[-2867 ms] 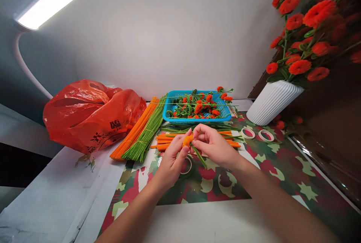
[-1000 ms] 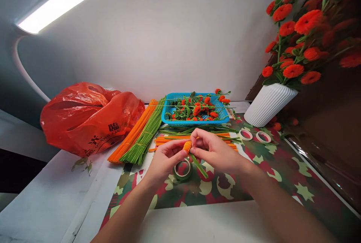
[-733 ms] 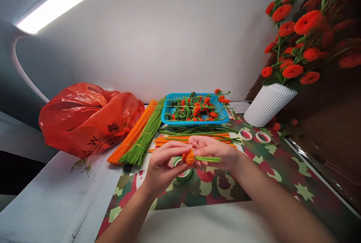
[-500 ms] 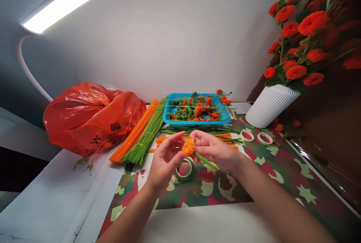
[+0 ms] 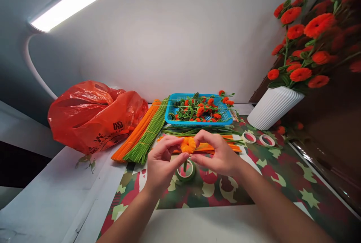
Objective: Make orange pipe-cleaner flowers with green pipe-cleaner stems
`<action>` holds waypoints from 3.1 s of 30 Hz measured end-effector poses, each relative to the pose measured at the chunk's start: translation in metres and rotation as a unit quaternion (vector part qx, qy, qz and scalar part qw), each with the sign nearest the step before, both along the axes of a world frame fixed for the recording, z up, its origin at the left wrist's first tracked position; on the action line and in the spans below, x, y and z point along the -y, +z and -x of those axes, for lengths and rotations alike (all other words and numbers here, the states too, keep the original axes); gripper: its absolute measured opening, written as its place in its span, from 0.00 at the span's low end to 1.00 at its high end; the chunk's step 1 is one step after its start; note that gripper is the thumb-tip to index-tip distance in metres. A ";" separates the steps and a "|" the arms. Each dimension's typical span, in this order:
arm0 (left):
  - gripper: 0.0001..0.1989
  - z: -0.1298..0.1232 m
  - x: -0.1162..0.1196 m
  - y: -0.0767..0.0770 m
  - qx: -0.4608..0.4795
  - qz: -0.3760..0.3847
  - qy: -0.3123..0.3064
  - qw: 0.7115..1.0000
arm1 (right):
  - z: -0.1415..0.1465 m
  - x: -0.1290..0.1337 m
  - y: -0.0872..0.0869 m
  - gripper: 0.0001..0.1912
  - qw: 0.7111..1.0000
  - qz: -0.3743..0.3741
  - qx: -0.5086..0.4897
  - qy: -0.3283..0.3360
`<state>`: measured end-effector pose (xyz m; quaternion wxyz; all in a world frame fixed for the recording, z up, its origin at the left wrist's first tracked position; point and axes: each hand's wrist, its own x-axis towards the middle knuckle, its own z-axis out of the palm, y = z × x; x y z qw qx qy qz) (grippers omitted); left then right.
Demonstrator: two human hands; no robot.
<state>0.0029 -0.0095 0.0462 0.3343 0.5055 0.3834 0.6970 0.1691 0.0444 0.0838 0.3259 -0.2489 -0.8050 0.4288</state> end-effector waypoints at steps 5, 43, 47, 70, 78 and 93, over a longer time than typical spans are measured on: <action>0.16 0.000 0.004 0.003 -0.036 -0.045 0.006 0.998 | -0.005 0.002 0.010 0.14 0.996 -0.060 -0.047 -0.040; 0.13 -0.006 -0.002 -0.007 0.008 0.220 0.070 0.973 | 0.027 0.008 -0.026 0.05 0.964 0.117 -0.125 -0.205; 0.18 -0.008 0.000 -0.011 -0.044 0.198 0.079 0.976 | 0.028 0.011 -0.027 0.06 0.966 0.096 -0.112 -0.211; 0.18 -0.005 -0.003 0.004 0.039 0.232 0.024 0.972 | 0.020 -0.003 -0.017 0.10 0.955 0.185 -0.103 -0.207; 0.16 -0.003 -0.005 -0.001 0.074 0.233 0.015 0.970 | 0.016 0.001 -0.012 0.15 0.988 0.045 -0.056 -0.137; 0.15 -0.005 -0.004 -0.003 0.106 0.253 -0.008 0.962 | 0.011 0.000 -0.014 0.15 0.975 -0.190 0.028 -0.109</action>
